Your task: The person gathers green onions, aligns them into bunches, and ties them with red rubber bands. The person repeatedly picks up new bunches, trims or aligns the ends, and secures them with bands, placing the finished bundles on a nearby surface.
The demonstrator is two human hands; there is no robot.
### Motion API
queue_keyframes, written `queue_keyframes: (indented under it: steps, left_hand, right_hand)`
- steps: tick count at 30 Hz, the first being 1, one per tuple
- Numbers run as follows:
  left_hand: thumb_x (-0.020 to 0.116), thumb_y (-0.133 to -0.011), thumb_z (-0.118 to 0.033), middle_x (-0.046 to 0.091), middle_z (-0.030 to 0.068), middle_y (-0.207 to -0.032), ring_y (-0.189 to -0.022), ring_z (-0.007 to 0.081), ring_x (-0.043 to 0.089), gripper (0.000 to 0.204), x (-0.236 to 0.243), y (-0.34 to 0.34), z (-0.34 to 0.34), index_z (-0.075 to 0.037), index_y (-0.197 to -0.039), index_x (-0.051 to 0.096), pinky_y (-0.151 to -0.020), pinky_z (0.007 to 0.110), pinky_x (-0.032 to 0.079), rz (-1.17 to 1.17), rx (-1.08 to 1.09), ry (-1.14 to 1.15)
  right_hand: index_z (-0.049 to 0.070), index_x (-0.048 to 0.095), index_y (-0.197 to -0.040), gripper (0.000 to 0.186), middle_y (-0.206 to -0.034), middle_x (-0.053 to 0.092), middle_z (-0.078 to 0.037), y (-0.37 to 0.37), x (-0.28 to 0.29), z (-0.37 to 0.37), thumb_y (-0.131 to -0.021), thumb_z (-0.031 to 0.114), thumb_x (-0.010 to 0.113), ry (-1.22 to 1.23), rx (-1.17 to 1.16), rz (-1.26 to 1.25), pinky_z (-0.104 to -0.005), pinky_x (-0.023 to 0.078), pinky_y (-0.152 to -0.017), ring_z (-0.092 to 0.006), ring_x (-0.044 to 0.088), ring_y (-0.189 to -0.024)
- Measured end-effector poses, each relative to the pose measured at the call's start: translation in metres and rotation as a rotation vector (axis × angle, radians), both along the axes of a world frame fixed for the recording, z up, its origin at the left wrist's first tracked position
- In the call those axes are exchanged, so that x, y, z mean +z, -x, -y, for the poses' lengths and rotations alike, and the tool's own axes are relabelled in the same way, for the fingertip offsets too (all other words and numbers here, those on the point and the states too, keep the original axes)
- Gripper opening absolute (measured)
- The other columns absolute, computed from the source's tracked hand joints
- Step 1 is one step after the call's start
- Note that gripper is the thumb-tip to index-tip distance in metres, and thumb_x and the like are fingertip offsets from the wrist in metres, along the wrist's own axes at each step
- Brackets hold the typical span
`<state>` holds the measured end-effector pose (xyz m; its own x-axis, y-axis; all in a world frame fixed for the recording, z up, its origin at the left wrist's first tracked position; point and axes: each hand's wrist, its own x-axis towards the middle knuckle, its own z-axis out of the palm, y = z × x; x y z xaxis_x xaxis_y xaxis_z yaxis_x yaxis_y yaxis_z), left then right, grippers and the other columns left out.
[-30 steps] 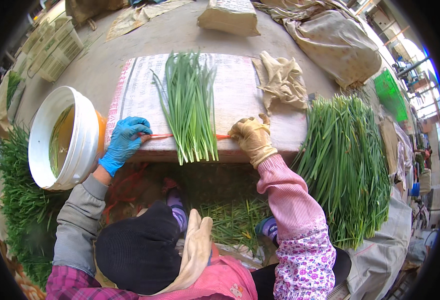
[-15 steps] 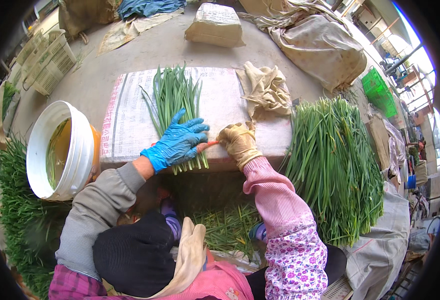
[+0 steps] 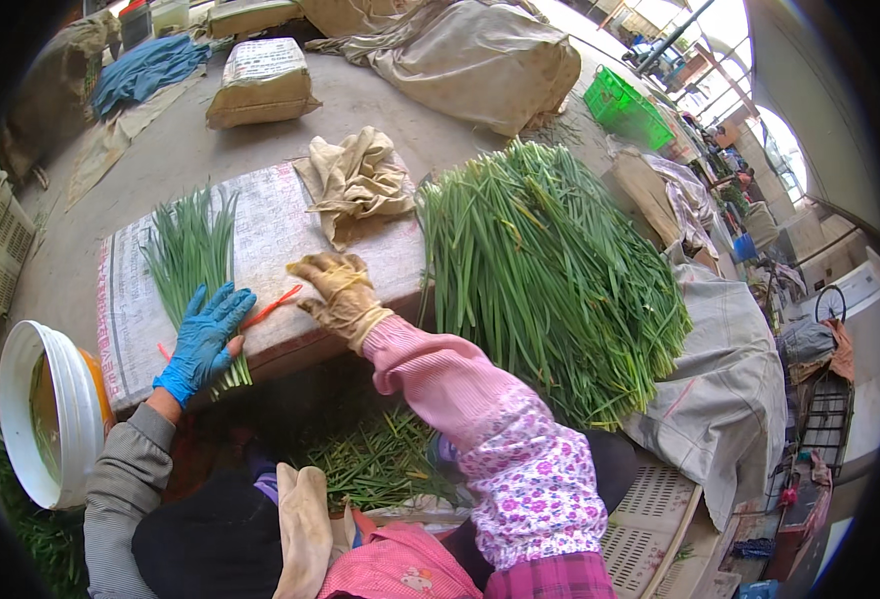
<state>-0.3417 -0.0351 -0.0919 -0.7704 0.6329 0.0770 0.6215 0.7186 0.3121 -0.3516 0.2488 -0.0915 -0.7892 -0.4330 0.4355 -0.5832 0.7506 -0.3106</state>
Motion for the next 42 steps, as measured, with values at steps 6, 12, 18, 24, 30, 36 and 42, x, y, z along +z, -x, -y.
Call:
queue_keyframes:
  steps: [6,12,18,24,30,36,42]
  left_hand:
    - [0.054,-0.082,-0.029,0.046,0.0097,-0.144,-0.138,0.0282,0.036,0.061,-0.002,-0.002,-0.004,-0.014,-0.141,0.046,-0.118,0.047,0.014,-0.081,0.021,-0.006]
    - [0.048,-0.083,-0.037,0.046,0.0107,-0.144,-0.138,0.0315,0.035,0.061,0.002,-0.001,-0.003,-0.013,-0.138,0.051,-0.117,0.05,0.012,0.006,0.024,-0.034]
    - [0.046,-0.085,-0.041,0.048,0.0103,-0.143,-0.137,0.0319,0.036,0.06,-0.001,0.0,-0.002,-0.015,-0.138,0.051,-0.117,0.051,0.012,0.004,0.03,-0.049]
    - [0.049,-0.082,-0.038,0.048,0.0102,-0.142,-0.137,0.0319,0.037,0.059,-0.001,-0.002,-0.002,-0.015,-0.136,0.053,-0.117,0.05,0.014,-0.009,0.04,-0.099]
    - [0.056,-0.079,-0.025,0.05,0.0079,-0.141,-0.135,0.0283,0.039,0.055,0.004,-0.005,-0.003,-0.016,-0.133,0.056,-0.117,0.047,0.017,-0.039,0.047,-0.096]
    - [0.048,-0.083,-0.038,0.049,0.011,-0.141,-0.136,0.0325,0.037,0.057,-0.006,-0.002,0.002,-0.016,-0.135,0.055,-0.116,0.05,0.015,-0.051,0.01,-0.136]
    - [0.038,-0.091,-0.062,0.038,0.0107,-0.151,-0.143,0.0318,0.026,0.073,0.001,0.007,0.003,-0.019,-0.149,0.033,-0.117,0.052,0.009,0.101,-0.034,0.042]
  right_hand:
    - [0.011,0.043,-0.139,0.078,-0.142,0.043,-0.016,0.031,0.069,-0.141,-0.076,0.038,0.078,0.142,-0.538,-0.134,-0.0452,0.029,-0.112,-0.0342,0.038,-0.134]
    - [0.011,0.007,-0.154,0.129,-0.148,0.035,-0.022,0.095,0.085,-0.186,-0.061,0.061,0.081,-0.277,-1.035,0.272,-0.0429,0.03,-0.112,-0.0347,0.033,-0.139]
    - [0.003,0.05,-0.134,0.084,-0.12,0.064,-0.018,0.122,0.096,-0.218,-0.063,0.034,0.083,0.014,-0.988,0.538,-0.0341,0.046,-0.097,-0.028,0.063,-0.109]
    - [0.008,0.068,-0.105,0.033,-0.091,0.068,0.0,0.103,0.121,-0.276,-0.074,0.008,0.08,1.053,-0.472,0.32,-0.0243,0.049,-0.075,-0.0124,0.063,-0.081]
    - [0.004,0.066,-0.101,0.025,-0.086,0.068,-0.005,0.075,0.162,-0.306,-0.078,0.004,0.077,1.133,-0.519,0.161,-0.0275,0.053,-0.067,-0.0168,0.067,-0.073]
    - [0.003,0.058,-0.115,0.034,-0.088,0.069,-0.011,0.045,0.251,-0.323,-0.089,0.021,0.07,1.063,-0.381,0.01,-0.0299,0.054,-0.064,-0.0186,0.067,-0.073]
    - [0.003,0.06,-0.121,0.033,-0.09,0.069,-0.013,0.009,0.325,-0.317,-0.09,0.014,0.067,0.855,-0.46,-0.078,-0.0308,0.059,-0.068,-0.0182,0.067,-0.075]
